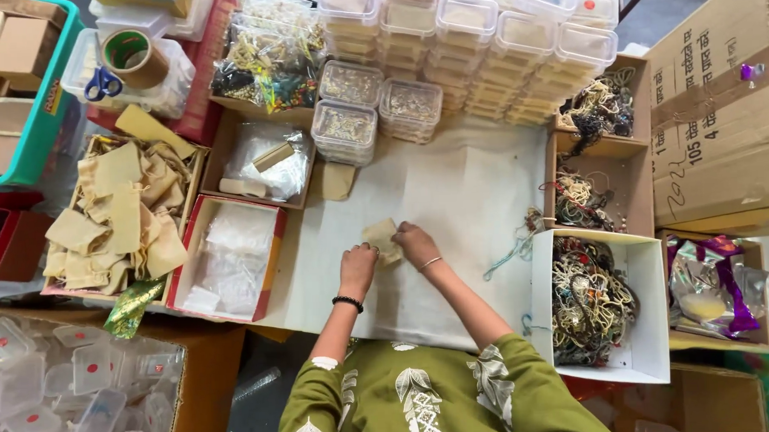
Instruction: The person tapes a cardboard box shut using scissors to cut the tape. They then place a small plastic container into a cloth pouch, tie the pouch closed, and place it into a small plastic bag. Finally, they place a necklace into another small plastic bag.
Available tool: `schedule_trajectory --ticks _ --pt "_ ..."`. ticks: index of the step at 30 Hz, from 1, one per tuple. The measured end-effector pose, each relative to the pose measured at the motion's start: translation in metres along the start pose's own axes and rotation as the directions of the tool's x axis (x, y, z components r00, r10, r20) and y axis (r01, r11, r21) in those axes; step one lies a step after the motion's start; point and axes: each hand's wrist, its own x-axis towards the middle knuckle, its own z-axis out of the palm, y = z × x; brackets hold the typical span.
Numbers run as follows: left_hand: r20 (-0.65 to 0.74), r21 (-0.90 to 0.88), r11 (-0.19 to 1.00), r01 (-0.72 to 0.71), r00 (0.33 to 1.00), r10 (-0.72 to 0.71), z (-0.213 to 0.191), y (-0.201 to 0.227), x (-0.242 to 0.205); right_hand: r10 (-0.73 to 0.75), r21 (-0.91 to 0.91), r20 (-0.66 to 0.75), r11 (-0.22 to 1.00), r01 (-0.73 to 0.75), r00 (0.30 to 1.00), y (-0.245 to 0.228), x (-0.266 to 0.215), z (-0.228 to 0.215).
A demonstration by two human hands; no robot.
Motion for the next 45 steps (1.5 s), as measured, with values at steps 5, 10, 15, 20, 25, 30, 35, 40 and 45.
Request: schedule_trajectory --ticks 5,10,15,20,25,30,35,40,45 --pt "0.023 -0.238 0.97 0.042 0.999 -0.037 0.003 0.019 0.012 0.168 0.008 0.124 0.985 -0.17 0.978 -0.017 -0.002 0.016" --pt "-0.097 -0.555 0.816 0.161 0.962 -0.256 -0.01 0.043 0.009 0.28 -0.075 0.233 0.96 -0.27 0.931 -0.021 -0.006 0.005" --pt "-0.074 -0.571 0.767 0.291 0.913 -0.402 0.021 0.036 0.002 -0.3 0.018 0.079 0.954 0.3 0.951 -0.019 -0.008 -0.027" --pt "-0.225 -0.307 0.951 0.028 0.969 -0.101 0.042 0.036 -0.014 -0.211 -0.049 0.278 0.971 0.233 0.937 0.007 -0.011 -0.006" --pt "-0.312 -0.168 0.982 -0.089 0.949 0.032 0.015 0.024 -0.02 0.003 -0.065 0.369 0.998 0.023 0.93 0.002 -0.01 -0.001" --pt "-0.112 -0.481 0.872 -0.094 0.993 0.046 0.06 -0.002 0.004 0.214 0.203 0.401 0.927 -0.314 0.891 -0.014 -0.003 -0.024" --pt "-0.079 -0.434 0.901 -0.02 0.997 -0.016 0.023 0.011 0.027 0.206 0.298 0.051 0.931 -0.212 0.977 -0.009 -0.009 -0.011" --pt "-0.065 -0.291 0.947 0.137 0.985 -0.163 0.02 0.033 0.027 0.525 0.219 0.135 0.811 -0.542 0.84 0.042 -0.033 0.037" --pt "-0.131 -0.214 0.952 0.219 0.959 -0.251 0.037 0.026 0.018 0.553 0.125 -0.038 0.829 -0.545 0.833 0.112 -0.044 0.111"
